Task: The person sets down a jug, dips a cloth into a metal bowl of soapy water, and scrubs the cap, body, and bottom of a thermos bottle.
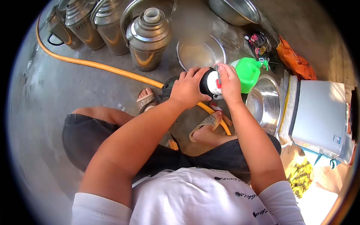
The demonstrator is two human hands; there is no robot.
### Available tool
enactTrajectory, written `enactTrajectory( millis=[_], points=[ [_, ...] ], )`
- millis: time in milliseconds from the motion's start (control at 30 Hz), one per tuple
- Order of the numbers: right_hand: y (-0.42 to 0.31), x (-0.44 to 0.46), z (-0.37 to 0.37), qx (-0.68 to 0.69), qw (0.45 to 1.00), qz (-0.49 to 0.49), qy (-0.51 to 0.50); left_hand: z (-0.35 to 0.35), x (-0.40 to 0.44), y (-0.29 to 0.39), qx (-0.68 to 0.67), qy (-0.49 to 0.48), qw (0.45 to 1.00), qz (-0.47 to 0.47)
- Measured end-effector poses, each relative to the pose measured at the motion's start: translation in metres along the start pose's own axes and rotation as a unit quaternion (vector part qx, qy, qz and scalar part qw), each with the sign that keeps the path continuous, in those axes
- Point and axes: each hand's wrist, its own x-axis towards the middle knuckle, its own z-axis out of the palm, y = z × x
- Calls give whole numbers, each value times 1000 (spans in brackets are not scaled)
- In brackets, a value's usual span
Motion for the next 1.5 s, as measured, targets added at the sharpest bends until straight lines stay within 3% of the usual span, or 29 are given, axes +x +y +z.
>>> enactTrajectory(
  millis=[33, 67, 167, 267, 333, 467, 500, 533, 600, 700, 733, 800, 867, 900, 1067, 1167, 1200, 1233, 1267, 1333, 1400, 1500],
  points=[
    [-5, -7, 3, -81, 991, -106, 4, 0, -2, -2, -1, 0, 1000, -6],
    [-12, -17, 6, -124, 981, -149, 17, 0, -2, -4, -3, 6, 1000, 2],
    [-14, -21, 7, -184, 970, -160, 15, 4, -3, -5, 5, 8, 1000, 15],
    [-5, 6, -5, -65, 989, 125, -38, 13, -7, 3, 15, -3, 999, 30],
    [-8, 7, -16, 57, 944, 316, -74, 13, -9, 4, 22, -6, 999, 37],
    [-15, -26, -16, 199, 920, 328, -81, 14, -17, 2, 11, 3, 999, 35],
    [-13, -38, -10, 40, 977, 198, -60, 13, -19, 2, 14, -1, 999, 34],
    [-13, -46, -7, -121, 990, 60, -32, 14, -18, 4, 17, -8, 999, 39],
    [-15, -48, -3, -137, 989, 44, -27, 20, -18, 5, 21, 9, 999, 46],
    [9, -25, -11, -99, 990, 81, -56, 23, -16, 11, 26, 14, 999, 27],
    [12, -20, -12, 6, 983, 185, -23, 25, -19, 14, 23, 14, 999, 28],
    [14, -21, -9, 112, 954, 277, 7, 25, -20, 14, 44, 9, 999, 20],
    [-6, -44, 0, -65, 988, 139, 12, 27, -24, 8, 46, 26, 998, 27],
    [-1, -47, 2, -71, 990, 117, 26, 29, -25, 5, 45, 34, 998, 37],
    [10, -32, -7, -12, 987, 157, 36, 32, -23, 12, 41, 35, 997, 50],
    [-12, -29, -8, 128, 925, 356, 24, 33, -23, 12, 46, 28, 997, 47],
    [-11, -33, -3, 129, 925, 356, 18, 33, -24, 9, 51, 26, 997, 46],
    [-6, -40, 1, 3, 976, 218, 31, 32, -24, 7, 58, 26, 997, 50],
    [0, -50, 4, -122, 989, 76, 46, 33, -28, 6, 59, 17, 997, 47],
    [6, -37, 3, -100, 991, 63, 59, 32, -24, 9, 40, 32, 997, 59],
    [3, -26, -15, 158, 937, 310, 30, 31, -22, 15, 41, 26, 998, 50],
    [-9, -25, -12, 167, 930, 322, 50, 26, -21, 13, 41, 16, 998, 43]
  ],
)
